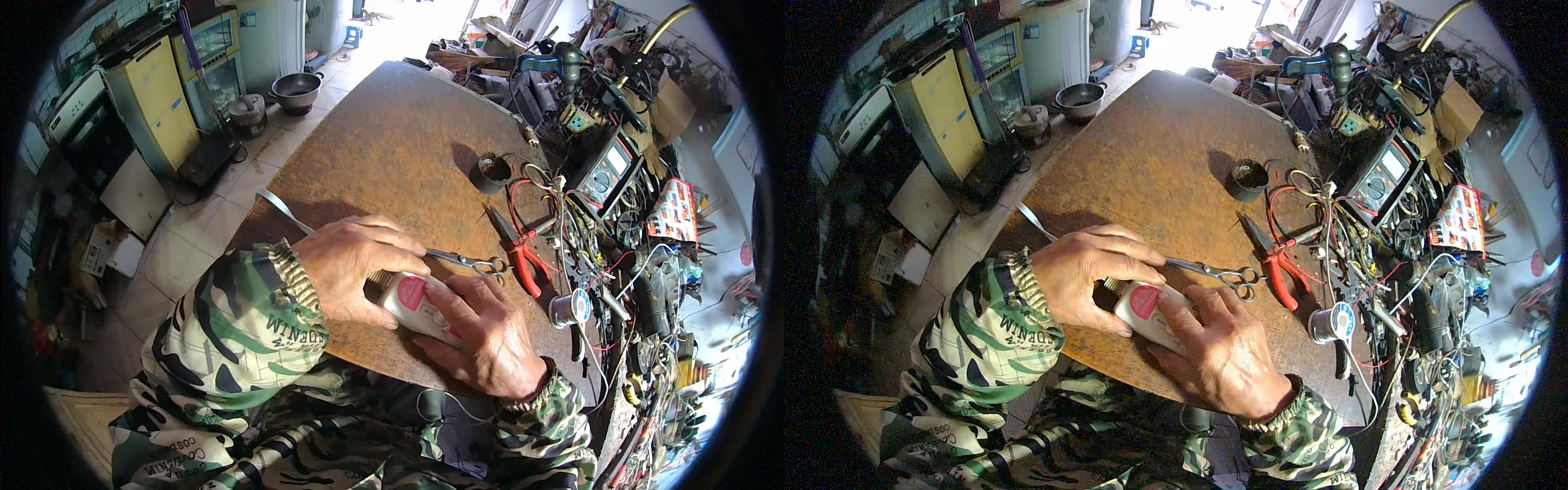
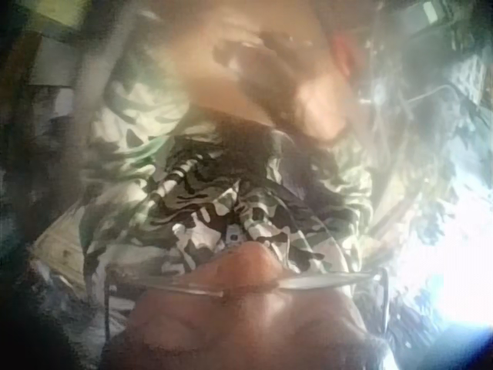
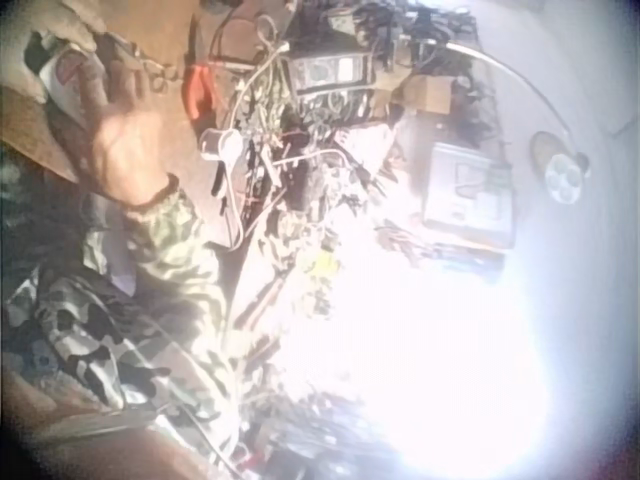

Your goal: The person repairs a small white electronic device by opening its case, using a screwdriver to adjust internal components, and then closing the case. The person handles the device and tools on a cluttered workbench.

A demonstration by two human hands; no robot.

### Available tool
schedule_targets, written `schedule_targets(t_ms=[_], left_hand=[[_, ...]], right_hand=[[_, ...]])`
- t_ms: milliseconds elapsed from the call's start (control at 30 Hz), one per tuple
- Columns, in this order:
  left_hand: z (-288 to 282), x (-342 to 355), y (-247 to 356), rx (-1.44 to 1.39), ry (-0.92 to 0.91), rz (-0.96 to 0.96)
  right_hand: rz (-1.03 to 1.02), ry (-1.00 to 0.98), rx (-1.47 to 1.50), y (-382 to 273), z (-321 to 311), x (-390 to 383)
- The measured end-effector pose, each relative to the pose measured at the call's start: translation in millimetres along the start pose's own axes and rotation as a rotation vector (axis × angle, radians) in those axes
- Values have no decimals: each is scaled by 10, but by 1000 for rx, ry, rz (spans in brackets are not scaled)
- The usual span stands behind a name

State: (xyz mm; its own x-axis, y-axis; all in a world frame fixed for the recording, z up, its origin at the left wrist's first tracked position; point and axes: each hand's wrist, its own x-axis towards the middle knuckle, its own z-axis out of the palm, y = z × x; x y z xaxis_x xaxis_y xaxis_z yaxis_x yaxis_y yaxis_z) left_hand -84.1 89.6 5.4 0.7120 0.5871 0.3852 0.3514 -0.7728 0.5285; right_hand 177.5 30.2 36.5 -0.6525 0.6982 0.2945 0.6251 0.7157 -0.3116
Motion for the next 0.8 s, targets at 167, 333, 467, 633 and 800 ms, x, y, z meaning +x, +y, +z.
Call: schedule_targets(t_ms=[167, 333, 467, 633, 800], left_hand=[[-18, 44, 134, 98, 238, 17], [100, -208, 767, -526, 558, -395], [373, 21, 784, -1072, 383, -496], [591, 178, 684, -881, 593, -421], [611, 146, 638, -761, 608, -442]], right_hand=[[-45, 129, 42, 144, 78, -64], [-38, 365, -10, 174, -16, -100], [-110, 445, -69, 137, 8, -111], [-147, 463, -128, 140, 74, -93], [-67, 414, 47, 130, -1, -83]])
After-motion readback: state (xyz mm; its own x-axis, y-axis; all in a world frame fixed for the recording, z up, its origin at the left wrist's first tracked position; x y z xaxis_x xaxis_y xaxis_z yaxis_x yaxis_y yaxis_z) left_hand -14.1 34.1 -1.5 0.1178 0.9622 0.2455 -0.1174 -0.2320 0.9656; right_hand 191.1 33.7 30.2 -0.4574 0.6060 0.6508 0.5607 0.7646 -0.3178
